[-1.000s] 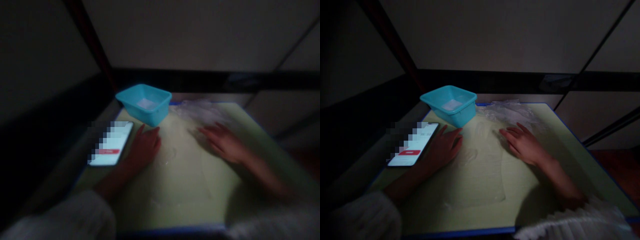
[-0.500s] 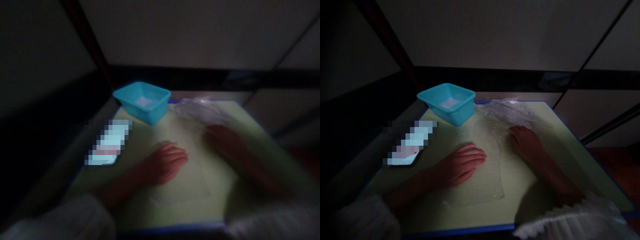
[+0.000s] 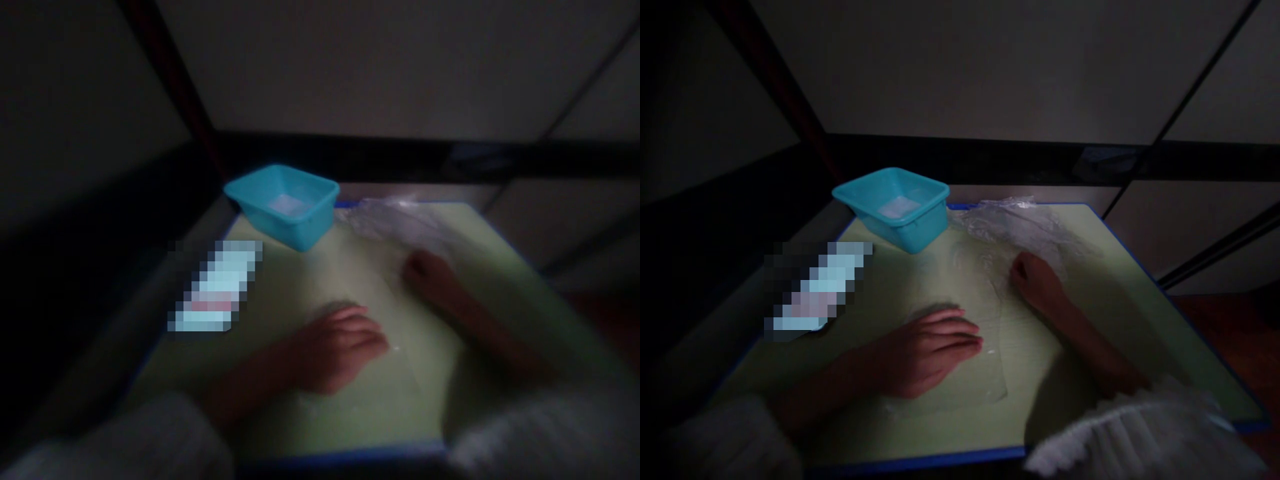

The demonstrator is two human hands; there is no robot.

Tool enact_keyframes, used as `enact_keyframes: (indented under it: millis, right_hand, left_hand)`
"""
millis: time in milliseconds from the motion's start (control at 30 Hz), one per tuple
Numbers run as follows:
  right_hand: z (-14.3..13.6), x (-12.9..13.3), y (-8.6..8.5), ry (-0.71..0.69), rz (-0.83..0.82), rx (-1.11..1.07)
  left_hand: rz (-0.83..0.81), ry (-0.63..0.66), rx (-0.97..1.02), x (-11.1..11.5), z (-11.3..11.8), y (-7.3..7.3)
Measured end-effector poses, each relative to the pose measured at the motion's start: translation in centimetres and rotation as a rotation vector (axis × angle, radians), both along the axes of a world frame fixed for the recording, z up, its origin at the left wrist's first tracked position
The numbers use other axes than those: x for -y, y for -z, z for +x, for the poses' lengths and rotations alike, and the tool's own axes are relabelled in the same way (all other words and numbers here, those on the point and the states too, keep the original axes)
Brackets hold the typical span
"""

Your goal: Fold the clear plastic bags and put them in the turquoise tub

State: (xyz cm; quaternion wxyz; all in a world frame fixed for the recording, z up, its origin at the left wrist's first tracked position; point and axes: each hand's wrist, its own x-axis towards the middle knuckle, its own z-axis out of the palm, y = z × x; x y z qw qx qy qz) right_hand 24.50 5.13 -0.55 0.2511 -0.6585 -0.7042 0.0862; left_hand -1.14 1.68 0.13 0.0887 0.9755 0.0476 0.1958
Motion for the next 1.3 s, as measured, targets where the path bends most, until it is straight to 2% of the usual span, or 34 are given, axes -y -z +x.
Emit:
enact_keyframes:
  millis: [133,300,367,433,533,667,800,900,1033,1167,1300]
  right_hand:
    - [-1.0,0.6,-0.8,-0.079,-0.054,-0.206]
    - [-2.6,1.2,-0.7,-0.276,-0.286,-0.874]
    - [-2.8,1.2,-0.6,-0.315,-0.302,-0.961]
    - [-2.8,1.3,-0.7,-0.327,-0.245,-0.998]
    - [-2.6,1.3,-0.8,-0.339,-0.176,-0.984]
    - [-2.4,1.3,-0.5,-0.371,-0.241,-0.878]
    - [-2.5,1.3,-0.6,-0.339,-0.186,-0.851]
    - [-2.5,1.4,-0.9,-0.395,-0.270,-0.770]
    - [-2.6,1.5,-1.1,-0.389,-0.247,-0.737]
    - [-2.6,1.7,-1.4,-0.452,-0.258,-0.620]
    - [-2.5,2.2,-2.0,-0.407,-0.045,-0.423]
  left_hand:
    - [0.007,0.008,0.008,0.0,0.1,0.1]
    - [-0.010,0.002,0.011,0.1,0.2,0.1]
    - [-0.023,0.001,0.011,0.2,0.2,0.0]
    - [-0.033,0.006,0.009,0.2,0.2,0.0]
    - [-0.044,0.016,0.000,0.2,0.1,0.0]
    - [-0.045,-0.005,-0.001,0.2,0.1,-0.2]
    - [-0.018,-0.216,-0.015,-0.7,-0.4,-0.7]
    - [-0.002,-0.349,-0.088,-1.8,-0.9,-0.7]
    - [-0.023,-0.401,-0.158,-2.6,-1.4,-0.2]
    - [-0.046,-0.403,-0.157,-2.5,-1.4,0.0]
    - [-0.043,-0.407,-0.155,-2.8,-1.5,0.1]
